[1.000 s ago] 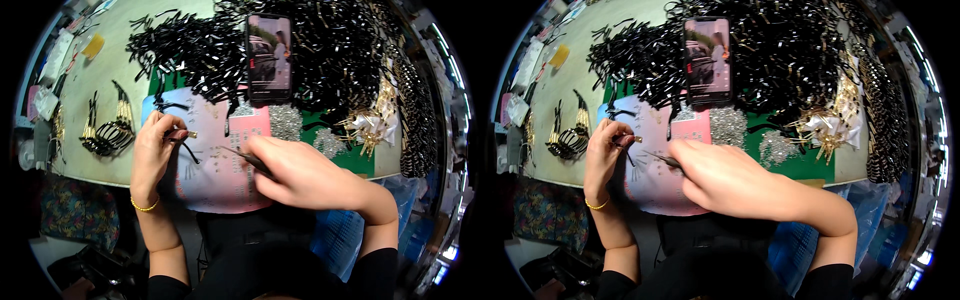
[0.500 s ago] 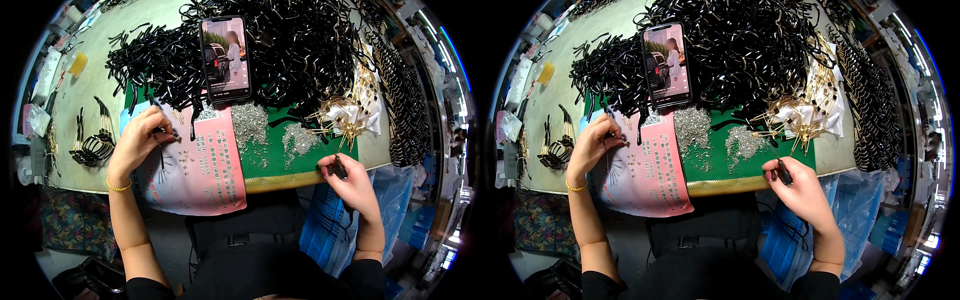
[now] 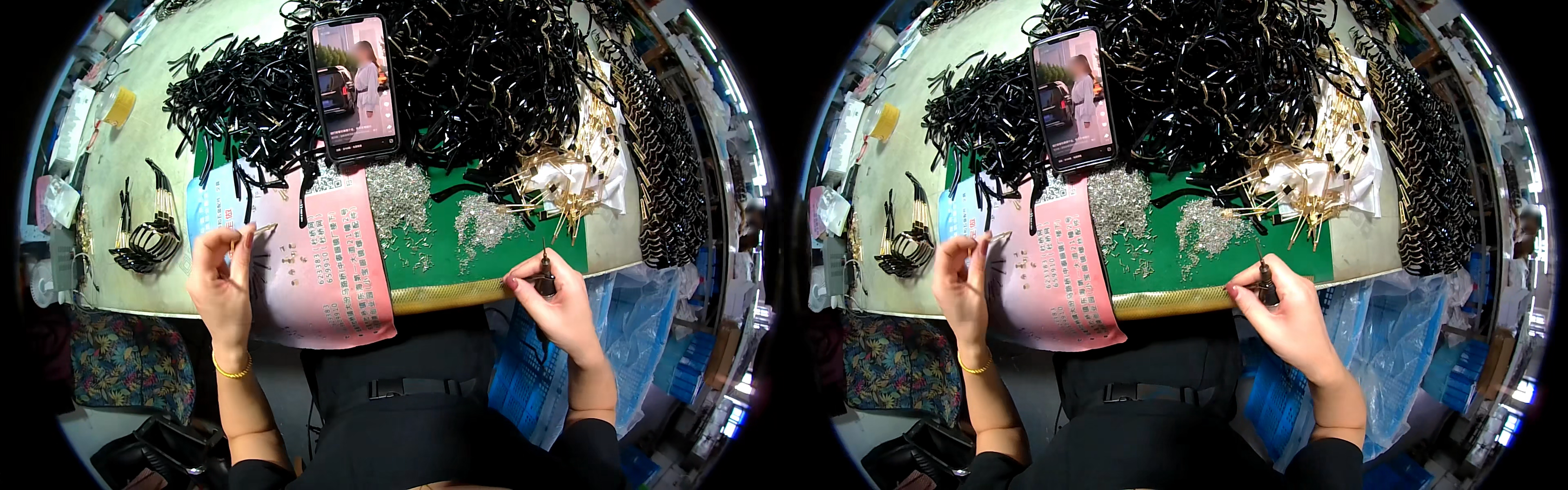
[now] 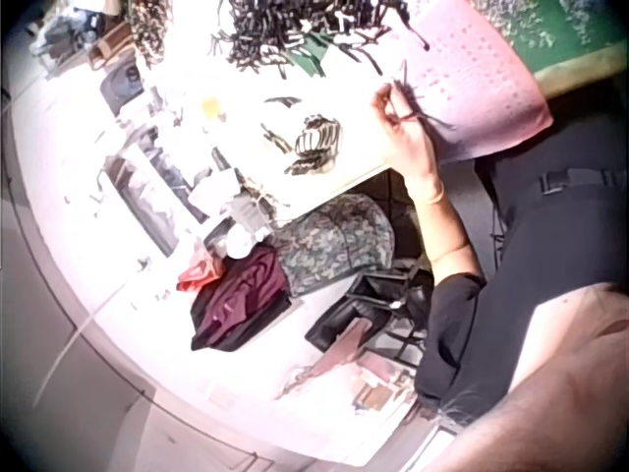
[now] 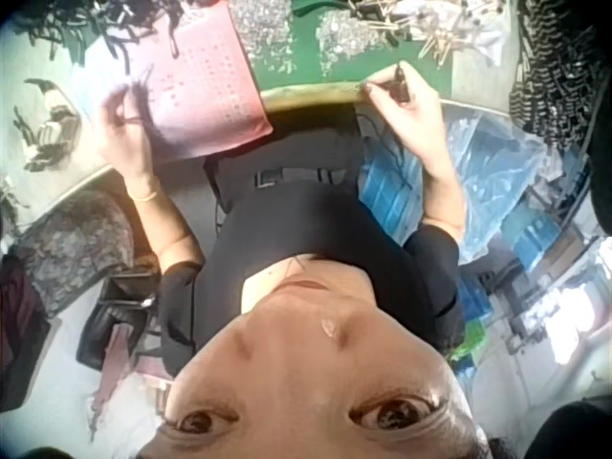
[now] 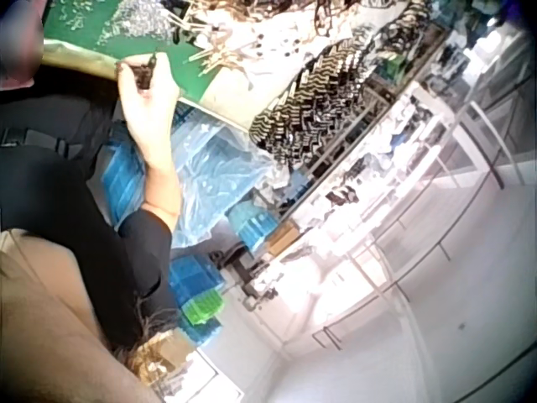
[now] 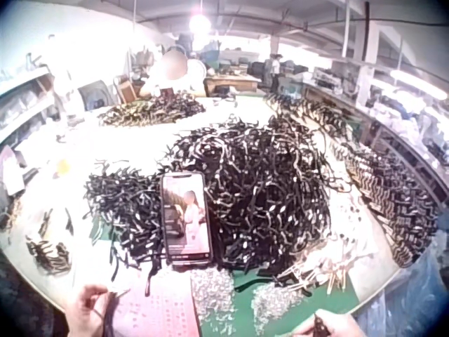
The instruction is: The person assembles eyeglasses by attaching black temple arms to eyeglass frames using a small screwdriver. They repeatedly pick up temple arms and frames, align the hinges, and tighten screws to secure the parts. Completed glasses are placed on the table.
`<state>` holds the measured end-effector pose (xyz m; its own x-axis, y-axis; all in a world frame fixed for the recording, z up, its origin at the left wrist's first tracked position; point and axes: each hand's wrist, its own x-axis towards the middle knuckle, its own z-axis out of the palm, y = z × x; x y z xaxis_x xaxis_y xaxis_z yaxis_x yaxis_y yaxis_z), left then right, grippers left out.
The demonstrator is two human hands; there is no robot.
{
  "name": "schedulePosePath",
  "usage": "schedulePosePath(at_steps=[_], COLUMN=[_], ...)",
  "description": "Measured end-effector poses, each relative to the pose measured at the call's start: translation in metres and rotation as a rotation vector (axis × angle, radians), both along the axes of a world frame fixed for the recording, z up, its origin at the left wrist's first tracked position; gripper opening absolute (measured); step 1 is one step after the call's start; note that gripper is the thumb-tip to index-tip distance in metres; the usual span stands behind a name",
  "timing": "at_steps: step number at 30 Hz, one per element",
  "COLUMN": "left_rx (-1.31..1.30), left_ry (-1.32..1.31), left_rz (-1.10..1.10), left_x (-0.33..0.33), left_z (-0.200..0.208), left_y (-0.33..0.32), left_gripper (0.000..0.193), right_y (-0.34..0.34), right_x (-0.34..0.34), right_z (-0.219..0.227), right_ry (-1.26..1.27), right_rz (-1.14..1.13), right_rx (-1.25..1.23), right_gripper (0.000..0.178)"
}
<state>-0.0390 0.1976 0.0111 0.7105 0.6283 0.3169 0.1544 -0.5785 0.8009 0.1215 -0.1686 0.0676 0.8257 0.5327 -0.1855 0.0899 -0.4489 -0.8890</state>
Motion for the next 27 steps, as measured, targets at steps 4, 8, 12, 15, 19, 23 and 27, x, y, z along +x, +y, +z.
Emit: schedulePosePath(at_steps=[4, 8, 12, 15, 19, 23, 27], left_rx=[0.594, -0.109, -0.335, -0.344, -0.387, -0.351, -0.345], left_ry=[0.217, 0.016, -0.030, -0.077, -0.069, -0.068, -0.020], left_rz=[0.029, -0.299, -0.614, -0.607, -0.560, -0.586, -0.638], left_x=[-0.006, 0.003, 0.018, 0.020, 0.019, 0.020, 0.020], left_z=[0.013, 0.038, 0.034, 0.018, 0.017, 0.014, 0.009], left_y=[-0.016, -0.092, -0.142, -0.152, -0.149, -0.152, -0.157], left_gripper=[0.018, 0.017, 0.014, 0.017, 0.015, 0.015, 0.017], right_y=[0.009, 0.035, 0.051, 0.045, 0.041, 0.043, 0.040], right_x=[-0.008, -0.020, -0.029, -0.028, -0.024, -0.033, -0.038], right_z=[0.012, 0.021, 0.013, 0.015, 0.015, 0.011, 0.006], right_ry=[0.163, 0.389, 0.404, 0.441, 0.416, 0.406, 0.356], right_rz=[-0.005, -0.061, -0.050, -0.077, -0.105, -0.090, -0.032], right_rx=[0.094, 0.375, 0.523, 0.514, 0.517, 0.483, 0.440], right_gripper=[0.008, 0.012, 0.011, 0.011, 0.012, 0.012, 0.011])
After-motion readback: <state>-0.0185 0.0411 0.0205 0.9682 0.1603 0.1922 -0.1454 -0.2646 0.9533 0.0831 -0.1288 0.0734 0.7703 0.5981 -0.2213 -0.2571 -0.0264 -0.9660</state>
